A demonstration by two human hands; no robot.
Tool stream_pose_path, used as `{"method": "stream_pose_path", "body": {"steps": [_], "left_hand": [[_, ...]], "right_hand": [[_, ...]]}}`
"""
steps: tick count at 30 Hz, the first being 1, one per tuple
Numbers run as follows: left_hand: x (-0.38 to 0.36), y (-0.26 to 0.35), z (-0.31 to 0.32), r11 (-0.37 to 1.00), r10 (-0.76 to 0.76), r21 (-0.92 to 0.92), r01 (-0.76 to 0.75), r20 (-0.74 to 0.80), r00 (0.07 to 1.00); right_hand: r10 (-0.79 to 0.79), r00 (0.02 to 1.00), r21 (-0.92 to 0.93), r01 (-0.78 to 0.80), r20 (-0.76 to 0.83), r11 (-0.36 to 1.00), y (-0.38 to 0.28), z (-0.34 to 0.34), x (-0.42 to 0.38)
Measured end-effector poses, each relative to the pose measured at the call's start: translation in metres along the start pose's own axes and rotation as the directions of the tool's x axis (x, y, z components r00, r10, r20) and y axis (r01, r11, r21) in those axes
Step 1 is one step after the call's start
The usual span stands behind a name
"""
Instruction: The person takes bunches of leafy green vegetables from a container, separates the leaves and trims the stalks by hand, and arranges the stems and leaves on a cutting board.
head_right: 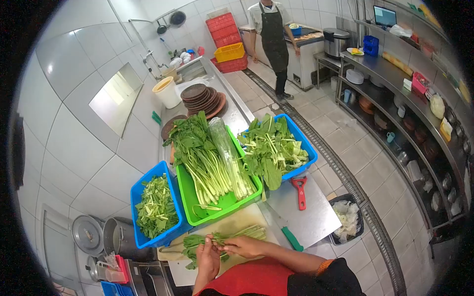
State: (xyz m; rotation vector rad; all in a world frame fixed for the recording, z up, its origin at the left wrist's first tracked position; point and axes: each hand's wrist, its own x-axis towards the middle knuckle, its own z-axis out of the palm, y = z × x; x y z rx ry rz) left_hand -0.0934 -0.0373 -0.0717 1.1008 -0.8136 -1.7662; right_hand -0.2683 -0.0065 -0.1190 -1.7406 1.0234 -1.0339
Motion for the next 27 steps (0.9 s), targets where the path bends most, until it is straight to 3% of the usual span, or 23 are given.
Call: {"method": "stream_pose_path", "body": {"steps": [2,3,5,9,11,12,14,15,16,17,18,19,20,22,24,25,27], "left_hand": [[0.001,0.001,-0.006,0.998,-0.005,0.069,0.005,-0.001,1.0],[0.003,0.001,-0.012,0.997,0.003,0.075,-0.002,-0.007,1.0],[0.009,-0.003,-0.025,0.992,0.006,0.125,0.007,-0.098,0.995],[0.014,-0.011,-0.036,0.99,0.002,0.143,0.014,-0.114,0.994],[0.017,-0.018,-0.041,0.982,0.048,0.188,-0.016,-0.167,0.985],[0.018,-0.02,-0.043,0.981,0.041,0.192,-0.01,-0.158,0.987],[0.02,-0.024,-0.048,0.905,0.179,0.419,-0.078,-0.208,0.962],[0.024,-0.027,-0.054,0.898,0.171,0.433,-0.076,-0.185,0.968],[0.029,-0.03,-0.063,0.839,0.169,0.544,-0.029,-0.209,0.963],[0.032,-0.033,-0.072,0.766,0.173,0.643,0.02,-0.236,0.956],[0.031,-0.034,-0.078,0.758,0.171,0.652,0.016,-0.223,0.96],[0.031,-0.035,-0.082,0.401,0.406,0.91,-0.105,-0.074,0.911],[0.033,-0.036,-0.083,-0.043,0.548,0.986,-0.16,0.157,0.822],[0.028,-0.023,-0.067,-0.055,0.526,0.988,-0.147,0.154,0.837],[0.024,-0.018,-0.046,-0.154,0.534,0.951,-0.268,0.309,0.787],[0.026,-0.022,-0.039,-0.148,0.524,0.949,-0.277,0.313,0.792],[0.037,-0.031,-0.026,-0.074,0.284,0.826,-0.559,0.554,0.782]], "right_hand": [[0.285,0.939,0.233,-0.326,0.193,0.916,0.015,0.003,-0.007],[0.275,0.941,0.238,-0.318,0.196,0.918,0.016,0.0,-0.01],[0.273,0.962,0.235,-0.268,0.012,0.934,0.017,-0.009,-0.022],[0.393,0.916,0.25,-0.402,0.087,0.881,0.017,-0.023,-0.031],[0.335,0.932,0.117,-0.32,-0.139,0.94,0.023,-0.019,-0.033],[0.34,0.928,0.119,-0.325,-0.15,0.938,0.03,-0.016,-0.03],[0.44,0.819,0.26,-0.363,-0.368,0.895,0.046,-0.008,-0.024],[0.445,0.806,0.271,-0.362,-0.391,0.892,0.047,-0.01,-0.02],[0.288,0.836,-0.013,-0.333,-0.467,0.943,0.047,-0.016,-0.015],[0.12,0.863,-0.3,-0.297,-0.491,0.907,0.048,-0.019,-0.012],[0.122,0.855,-0.293,-0.303,-0.505,0.907,0.055,-0.018,-0.011],[0.146,0.9,-0.332,-0.297,-0.41,0.895,0.066,-0.018,-0.009],[0.173,0.935,-0.371,-0.287,-0.31,0.883,0.076,-0.018,-0.008],[0.125,0.925,-0.396,-0.272,-0.359,0.877,0.09,-0.011,-0.008],[0.088,0.911,-0.428,-0.272,-0.403,0.862,0.091,-0.008,-0.012],[0.095,0.891,-0.395,-0.29,-0.444,0.872,0.083,-0.011,-0.012],[0.089,0.873,-0.416,-0.316,-0.48,0.853,0.086,-0.015,-0.009]]}}
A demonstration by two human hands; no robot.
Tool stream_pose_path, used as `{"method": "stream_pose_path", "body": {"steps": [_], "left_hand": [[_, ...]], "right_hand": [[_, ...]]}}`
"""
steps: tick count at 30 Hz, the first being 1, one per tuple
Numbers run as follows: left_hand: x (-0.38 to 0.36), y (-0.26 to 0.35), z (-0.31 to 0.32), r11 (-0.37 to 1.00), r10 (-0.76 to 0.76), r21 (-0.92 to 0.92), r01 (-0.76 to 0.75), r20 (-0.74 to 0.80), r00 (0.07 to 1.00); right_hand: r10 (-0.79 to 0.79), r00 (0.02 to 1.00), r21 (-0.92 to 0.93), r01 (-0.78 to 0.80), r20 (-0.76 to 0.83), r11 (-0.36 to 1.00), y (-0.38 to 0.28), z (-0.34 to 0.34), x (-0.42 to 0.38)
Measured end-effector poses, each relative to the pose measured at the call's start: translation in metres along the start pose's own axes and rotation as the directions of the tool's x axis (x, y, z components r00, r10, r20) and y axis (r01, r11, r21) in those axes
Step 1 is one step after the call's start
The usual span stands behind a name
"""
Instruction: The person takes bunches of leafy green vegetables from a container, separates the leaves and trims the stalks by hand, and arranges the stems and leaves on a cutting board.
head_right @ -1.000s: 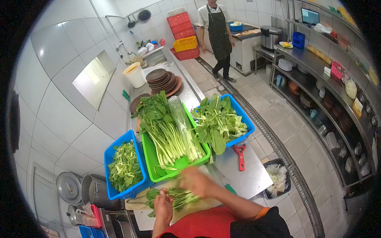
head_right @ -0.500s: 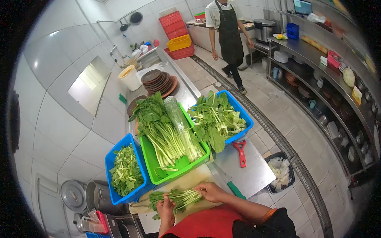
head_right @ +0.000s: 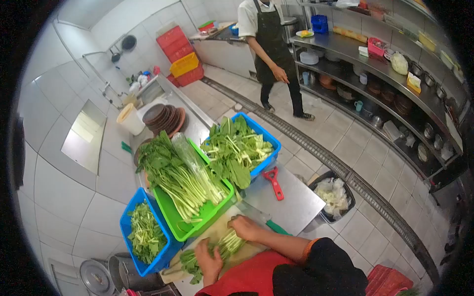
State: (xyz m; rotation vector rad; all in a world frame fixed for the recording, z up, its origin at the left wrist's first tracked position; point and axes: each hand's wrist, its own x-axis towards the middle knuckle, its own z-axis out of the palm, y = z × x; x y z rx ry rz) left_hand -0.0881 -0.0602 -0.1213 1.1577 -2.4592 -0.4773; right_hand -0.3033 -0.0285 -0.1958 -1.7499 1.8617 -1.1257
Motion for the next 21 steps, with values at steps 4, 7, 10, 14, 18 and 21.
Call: {"method": "stream_pose_path", "body": {"steps": [4,7,10,14,18,21], "left_hand": [[0.018,0.012,0.04,0.991,0.118,0.042,-0.129,0.199,0.973],[0.023,0.013,0.056,0.972,0.188,0.079,-0.222,0.303,0.934],[0.024,0.022,0.051,0.96,0.159,0.165,-0.225,0.338,0.928],[0.015,0.027,0.054,0.964,0.127,0.175,-0.199,0.357,0.926],[0.008,0.018,0.073,0.962,0.118,0.206,-0.181,0.287,0.951],[0.005,0.022,0.079,0.954,0.027,0.279,-0.109,0.283,0.959]], "right_hand": [[0.131,0.979,-0.026,-0.129,0.153,0.991,-0.006,-0.02,0.006],[0.04,0.994,-0.074,-0.032,0.1,0.997,0.0,-0.024,0.002],[0.043,0.991,-0.101,-0.031,0.125,0.994,0.008,-0.018,0.001],[0.006,0.996,-0.09,0.002,0.094,0.996,0.009,-0.013,-0.003],[-0.025,0.991,-0.109,0.039,0.13,0.993,0.009,-0.016,-0.005],[-0.085,0.982,-0.213,0.12,0.168,0.97,0.005,-0.004,-0.014]]}}
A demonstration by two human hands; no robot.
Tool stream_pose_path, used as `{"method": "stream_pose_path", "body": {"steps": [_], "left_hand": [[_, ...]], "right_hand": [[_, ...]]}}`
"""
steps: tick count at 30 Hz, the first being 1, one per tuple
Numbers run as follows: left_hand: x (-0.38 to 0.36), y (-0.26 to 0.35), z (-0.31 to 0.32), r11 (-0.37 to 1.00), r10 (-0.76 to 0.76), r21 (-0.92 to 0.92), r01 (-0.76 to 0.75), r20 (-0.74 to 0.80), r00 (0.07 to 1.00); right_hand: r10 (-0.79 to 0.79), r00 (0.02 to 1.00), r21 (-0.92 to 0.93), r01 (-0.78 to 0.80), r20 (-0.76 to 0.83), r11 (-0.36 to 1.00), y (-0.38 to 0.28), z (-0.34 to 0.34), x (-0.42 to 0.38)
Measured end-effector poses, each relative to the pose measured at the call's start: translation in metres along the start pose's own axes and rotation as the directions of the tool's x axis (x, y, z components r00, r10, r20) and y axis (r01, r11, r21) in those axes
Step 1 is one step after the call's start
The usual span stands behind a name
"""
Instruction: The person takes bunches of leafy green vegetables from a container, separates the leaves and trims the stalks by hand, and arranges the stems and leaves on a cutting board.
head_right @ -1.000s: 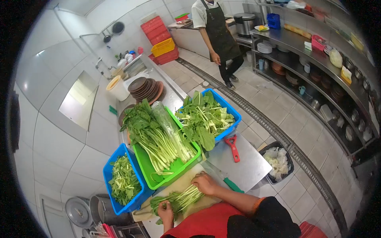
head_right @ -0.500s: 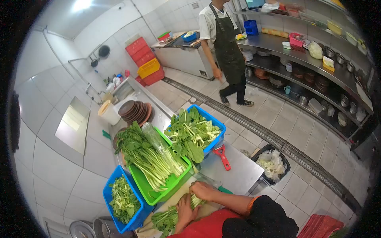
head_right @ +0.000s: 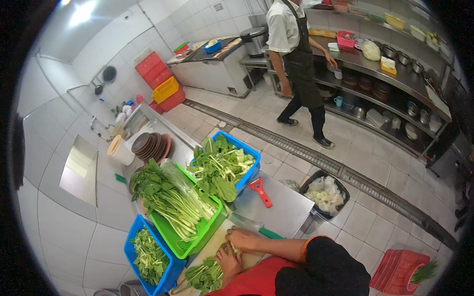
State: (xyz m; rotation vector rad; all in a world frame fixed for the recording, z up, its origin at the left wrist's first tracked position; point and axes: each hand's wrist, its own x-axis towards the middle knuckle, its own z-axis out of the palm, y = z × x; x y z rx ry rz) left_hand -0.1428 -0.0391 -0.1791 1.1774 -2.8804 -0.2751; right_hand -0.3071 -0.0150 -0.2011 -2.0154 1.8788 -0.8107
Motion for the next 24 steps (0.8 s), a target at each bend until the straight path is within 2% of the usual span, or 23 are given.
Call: {"method": "stream_pose_path", "body": {"steps": [1,2,3,4,6,7,9,10,11,13,14,16,17,20,22,24], "left_hand": [[0.0,0.0,0.003,1.0,0.025,-0.011,-0.025,-0.065,0.998],[0.002,-0.002,0.009,0.999,0.03,-0.021,-0.031,-0.057,0.998],[0.004,-0.001,0.009,1.0,0.013,-0.016,-0.015,-0.068,0.998],[0.002,0.0,0.009,1.0,-0.016,-0.014,0.015,-0.081,0.997],[0.001,-0.004,0.01,0.988,0.05,-0.136,-0.068,-0.135,0.99],[-0.001,-0.008,0.01,0.974,0.084,-0.193,-0.119,-0.178,0.98],[0.003,-0.004,-0.016,0.92,0.063,-0.375,-0.113,-0.143,0.988],[0.003,-0.006,-0.022,0.93,0.017,-0.365,-0.048,-0.087,0.996],[0.003,-0.011,-0.028,0.898,-0.006,-0.441,0.0,-0.011,1.0],[-0.002,-0.016,-0.053,0.906,0.0,-0.423,-0.008,-0.02,1.0],[-0.003,-0.017,-0.072,0.898,-0.057,-0.437,0.048,-0.007,0.998],[0.003,-0.026,-0.113,0.864,-0.008,-0.496,-0.083,-0.178,0.984],[0.013,-0.035,-0.127,0.86,-0.085,-0.508,-0.036,-0.213,0.973],[0.065,-0.074,-0.143,0.883,-0.303,-0.455,0.115,-0.365,0.88],[0.113,-0.104,-0.142,0.887,-0.411,-0.339,0.313,-0.271,0.87],[0.154,-0.136,-0.123,0.808,-0.542,-0.226,0.544,0.074,0.837]], "right_hand": [[-0.05,0.996,0.001,0.051,-0.069,0.999,-0.011,0.0,-0.005],[-0.104,0.986,-0.002,0.105,-0.133,0.994,-0.019,0.001,-0.01],[-0.018,0.965,0.116,0.05,-0.263,0.992,-0.025,0.007,-0.014],[-0.021,0.97,0.117,0.05,-0.241,0.992,-0.023,0.009,-0.016],[-0.046,0.896,0.098,0.1,-0.442,0.99,-0.022,0.015,-0.018],[-0.152,0.935,0.025,0.169,-0.322,0.985,-0.026,-0.002,-0.018],[-0.109,0.931,-0.049,0.098,-0.348,0.994,-0.023,0.008,-0.018],[-0.089,0.955,-0.071,0.071,-0.284,0.995,-0.02,0.015,-0.018],[-0.072,0.973,-0.104,0.05,-0.221,0.993,-0.018,0.024,-0.019],[0.048,0.981,-0.046,-0.057,-0.191,0.997,-0.025,0.019,-0.013],[0.023,0.99,-0.029,-0.027,-0.141,0.999,-0.029,0.014,-0.012],[0.159,0.983,-0.062,-0.165,-0.09,0.984,-0.041,0.004,-0.007],[0.179,0.981,0.018,-0.178,-0.08,0.984,-0.044,-0.002,-0.005],[0.189,0.98,0.037,-0.187,-0.061,0.982,-0.045,-0.003,-0.004],[0.187,0.98,0.001,-0.188,-0.066,0.982,-0.04,0.002,-0.006],[0.202,0.978,-0.024,-0.203,-0.047,0.979,-0.039,0.008,-0.007]]}}
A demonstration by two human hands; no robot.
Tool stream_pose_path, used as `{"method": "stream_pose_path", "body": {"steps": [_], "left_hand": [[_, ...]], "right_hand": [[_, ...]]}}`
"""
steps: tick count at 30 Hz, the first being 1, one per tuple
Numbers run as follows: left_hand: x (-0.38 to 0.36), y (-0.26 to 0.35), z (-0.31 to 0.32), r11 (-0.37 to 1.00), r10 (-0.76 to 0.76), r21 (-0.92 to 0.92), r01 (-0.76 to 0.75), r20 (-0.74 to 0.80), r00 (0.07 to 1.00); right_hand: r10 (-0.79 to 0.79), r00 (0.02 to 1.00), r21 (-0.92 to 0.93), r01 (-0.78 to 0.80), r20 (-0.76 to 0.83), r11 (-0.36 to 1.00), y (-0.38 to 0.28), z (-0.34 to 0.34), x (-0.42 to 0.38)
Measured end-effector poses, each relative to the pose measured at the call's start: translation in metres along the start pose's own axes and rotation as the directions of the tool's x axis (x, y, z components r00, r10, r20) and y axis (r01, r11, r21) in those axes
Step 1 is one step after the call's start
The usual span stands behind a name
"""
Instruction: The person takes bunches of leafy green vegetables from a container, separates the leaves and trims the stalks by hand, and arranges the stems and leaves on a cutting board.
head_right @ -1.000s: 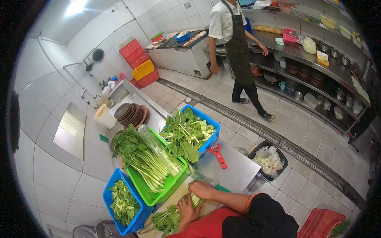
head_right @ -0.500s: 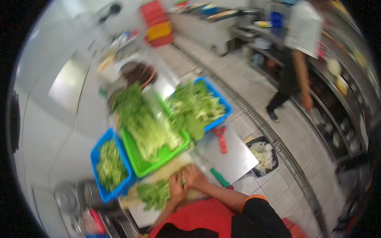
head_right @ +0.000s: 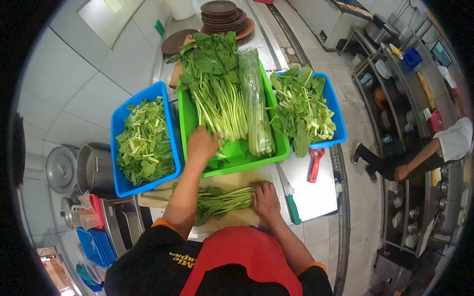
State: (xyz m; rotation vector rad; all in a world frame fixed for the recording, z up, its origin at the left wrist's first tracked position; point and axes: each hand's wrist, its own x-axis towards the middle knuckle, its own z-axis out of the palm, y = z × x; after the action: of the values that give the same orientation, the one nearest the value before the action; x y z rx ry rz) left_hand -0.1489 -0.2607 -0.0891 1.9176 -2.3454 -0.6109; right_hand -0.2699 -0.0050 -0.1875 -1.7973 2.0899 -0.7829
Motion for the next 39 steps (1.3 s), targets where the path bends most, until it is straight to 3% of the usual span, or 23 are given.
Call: {"method": "stream_pose_path", "body": {"steps": [3,6,7,8,9,10,11,12,13,14,15,16,18,20,23,27,29,33,39], "left_hand": [[0.02,0.002,0.013,0.998,-0.002,0.065,0.003,-0.008,1.0],[0.018,-0.006,0.024,0.999,0.035,-0.018,-0.034,0.042,0.998],[0.018,-0.007,0.023,0.994,0.044,-0.103,-0.043,0.005,0.999],[0.027,-0.024,0.041,0.991,0.107,-0.075,-0.112,-0.067,0.992],[0.041,-0.042,0.059,0.976,0.201,-0.055,-0.21,-0.136,0.97],[0.044,-0.048,0.059,0.925,0.325,0.253,-0.282,-0.149,0.934],[0.054,-0.066,0.077,0.867,0.399,0.392,-0.307,-0.18,0.899],[0.065,-0.086,0.099,0.632,0.734,0.693,-0.347,-0.394,0.553],[0.013,0.003,-0.002,0.921,0.322,0.179,-0.346,0.149,0.935],[0.038,-0.034,0.052,0.815,0.502,0.374,-0.443,-0.073,0.862],[0.068,-0.04,0.061,0.887,0.46,-0.096,-0.452,0.076,0.885],[0.069,-0.041,0.072,0.965,0.261,-0.028,-0.259,0.119,0.958],[0.145,-0.097,0.121,0.983,0.164,-0.096,-0.157,0.072,0.984],[0.129,-0.08,0.103,0.927,0.29,-0.208,-0.313,-0.136,0.947],[0.196,-0.104,0.147,0.944,0.279,-0.085,-0.318,-0.308,0.909],[0.135,-0.08,0.104,0.965,0.259,0.009,-0.26,-0.153,0.954],[0.12,-0.071,0.094,0.964,0.267,0.046,-0.263,-0.136,0.954],[0.107,-0.059,0.075,0.958,0.284,0.075,-0.276,-0.141,0.948],[0.13,-0.092,0.012,0.941,0.336,0.03,-0.337,-0.191,0.922]], "right_hand": [[0.007,1.0,-0.013,-0.007,-0.004,1.0,0.001,0.0,-0.003],[0.055,0.998,-0.07,-0.055,0.004,0.996,-0.002,0.003,0.0],[0.035,0.999,-0.059,-0.035,0.01,0.998,-0.001,0.003,0.001],[0.027,1.0,-0.059,-0.027,0.0,0.998,0.0,0.002,0.0],[-0.038,0.991,0.008,0.04,-0.129,0.999,0.003,0.009,-0.001],[-0.088,0.995,-0.013,0.089,0.052,0.996,0.031,0.032,-0.014],[0.033,0.996,0.016,-0.035,0.088,0.999,0.024,0.035,-0.015],[0.172,0.98,0.047,-0.177,0.097,0.983,0.023,0.04,-0.008],[-0.117,0.989,0.192,0.133,-0.094,0.972,0.055,0.064,-0.023],[-0.432,0.811,-0.341,0.307,-0.394,0.888,0.028,0.011,-0.012],[-0.248,0.923,-0.23,0.183,-0.295,0.956,0.014,-0.009,-0.012],[-0.098,0.979,-0.067,0.087,-0.176,0.994,0.003,-0.008,-0.009],[-0.102,0.971,-0.073,0.088,-0.218,0.993,0.003,0.0,-0.01],[-0.099,0.968,-0.097,0.078,-0.232,0.992,0.007,-0.003,-0.012],[-0.149,0.96,-0.074,0.135,-0.239,0.988,0.005,-0.007,-0.023],[-0.124,0.936,-0.01,0.127,-0.329,0.992,0.005,0.002,-0.028],[-0.15,0.951,-0.023,0.15,-0.271,0.988,0.007,0.001,-0.028],[-0.223,0.901,-0.076,0.21,-0.373,0.975,0.014,0.014,-0.026],[-0.211,0.91,-0.056,0.204,-0.358,0.977,0.018,0.018,-0.023]]}}
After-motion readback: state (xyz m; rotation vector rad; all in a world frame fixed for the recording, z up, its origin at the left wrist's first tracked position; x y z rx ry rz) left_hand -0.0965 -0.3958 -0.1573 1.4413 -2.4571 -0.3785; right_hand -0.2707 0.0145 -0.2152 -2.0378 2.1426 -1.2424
